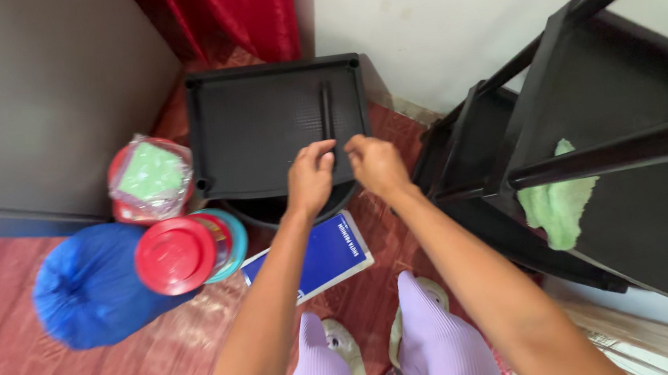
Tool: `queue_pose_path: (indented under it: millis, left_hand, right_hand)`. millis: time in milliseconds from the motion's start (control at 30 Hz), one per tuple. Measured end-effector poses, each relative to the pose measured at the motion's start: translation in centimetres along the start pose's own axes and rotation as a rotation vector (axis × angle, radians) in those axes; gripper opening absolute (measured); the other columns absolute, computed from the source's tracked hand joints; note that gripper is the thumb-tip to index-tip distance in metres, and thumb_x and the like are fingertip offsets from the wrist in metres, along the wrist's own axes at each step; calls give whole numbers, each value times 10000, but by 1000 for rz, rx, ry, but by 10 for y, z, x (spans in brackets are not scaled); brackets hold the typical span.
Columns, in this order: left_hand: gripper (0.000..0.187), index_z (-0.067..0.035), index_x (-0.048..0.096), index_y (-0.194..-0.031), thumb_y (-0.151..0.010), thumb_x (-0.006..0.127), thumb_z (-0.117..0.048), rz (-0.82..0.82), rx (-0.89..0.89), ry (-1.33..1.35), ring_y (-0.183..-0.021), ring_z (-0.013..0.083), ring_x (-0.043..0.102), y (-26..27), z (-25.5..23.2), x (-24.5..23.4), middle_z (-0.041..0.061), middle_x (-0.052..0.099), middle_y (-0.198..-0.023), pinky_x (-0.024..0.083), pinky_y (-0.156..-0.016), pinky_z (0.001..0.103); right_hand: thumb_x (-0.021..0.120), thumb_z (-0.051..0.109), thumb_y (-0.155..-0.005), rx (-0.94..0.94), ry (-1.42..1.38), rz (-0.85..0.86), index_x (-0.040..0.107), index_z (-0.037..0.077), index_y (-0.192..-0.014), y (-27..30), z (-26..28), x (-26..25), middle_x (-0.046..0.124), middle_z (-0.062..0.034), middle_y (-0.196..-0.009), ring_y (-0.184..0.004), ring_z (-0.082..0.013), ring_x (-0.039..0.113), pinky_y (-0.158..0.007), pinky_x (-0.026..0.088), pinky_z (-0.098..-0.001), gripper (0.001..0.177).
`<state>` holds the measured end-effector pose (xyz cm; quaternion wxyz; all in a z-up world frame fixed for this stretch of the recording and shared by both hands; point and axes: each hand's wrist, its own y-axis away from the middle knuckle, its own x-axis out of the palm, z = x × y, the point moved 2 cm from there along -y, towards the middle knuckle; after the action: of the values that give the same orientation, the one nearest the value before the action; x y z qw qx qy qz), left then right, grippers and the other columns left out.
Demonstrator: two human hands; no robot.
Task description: The person assembles a black plastic stool by inserting cylindrical legs into the tray base, wiping the surface with a green cloth, and stacking the finished unit with another. The person handles the tray, legs, and cloth throughout the process.
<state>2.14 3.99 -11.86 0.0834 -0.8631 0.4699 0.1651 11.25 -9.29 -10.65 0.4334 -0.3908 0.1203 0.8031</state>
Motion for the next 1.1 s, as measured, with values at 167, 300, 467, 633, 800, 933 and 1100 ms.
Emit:
queue_pose_path:
  millis: [167, 300, 467, 633, 800, 933, 1100]
  left_hand:
    - [305, -115, 699, -1252, -970, 583, -119, -3, -46, -22, -1082, 279, 711, -9, 70, 13, 123, 709, -1205, 548, -955, 364]
    - [332, -110, 692, -1275, -980, 542, -92, -41, -1, -48, -1156, 304, 671, -26, 117, 25, 138, 697, -1257, 522, -983, 388]
    - [339, -115, 679, -1290, -976, 554, -123, -49, -26, -58, -1126, 310, 681, -43, 172, 40, 146, 696, -1248, 526, -973, 388]
    - [343, -126, 680, -1298, -973, 573, -152, -54, -62, -43, -1089, 305, 696, -45, 205, 50, 151, 694, -1230, 541, -954, 384]
    - [334, -119, 688, -1280, -960, 593, -136, -61, -69, -3, -1097, 299, 707, -40, 214, 55, 148, 679, -1266, 545, -959, 381]
    - [329, -107, 681, -1287, -971, 592, -130, -58, -68, 9, -1118, 298, 704, -36, 203, 58, 158, 669, -1276, 548, -968, 375]
    - [337, -113, 675, -1294, -967, 592, -116, -29, -108, 25, -1134, 286, 702, -29, 159, 57, 145, 661, -1296, 547, -965, 370]
  right_hand:
    - [670, 73, -882, 66, 147, 147, 707, 140, -1137, 3, -56, 77, 711, -204, -1099, -977, -430, 691, -839, 563, -511, 266]
    - [695, 108, -855, 35, 189, 189, 667, 190, -1240, -8, -89, 133, 632, -247, -1255, -1034, -446, 671, -873, 561, -509, 395]
    - [747, 232, -860, 138, 295, 307, 537, 259, -1436, -18, -121, 195, 551, -225, -1367, -1211, -420, 578, -955, 515, -521, 614]
    - [777, 339, -861, 123, 419, 276, 492, 270, -1472, -16, -138, 227, 450, -273, -1441, -1270, -422, 503, -963, 469, -548, 678]
    - [772, 284, -868, 122, 391, 162, 583, 223, -1359, -14, -143, 233, 527, -235, -1369, -1210, -407, 582, -934, 531, -509, 530]
    - [763, 244, -880, 217, 198, 92, 596, 167, -1223, -11, -140, 217, 539, -254, -1287, -1055, -460, 644, -832, 553, -535, 389]
    - [669, 174, -953, 204, 73, -26, 548, 165, -1205, -4, -118, 170, 590, -256, -1220, -946, -500, 662, -791, 548, -561, 279]
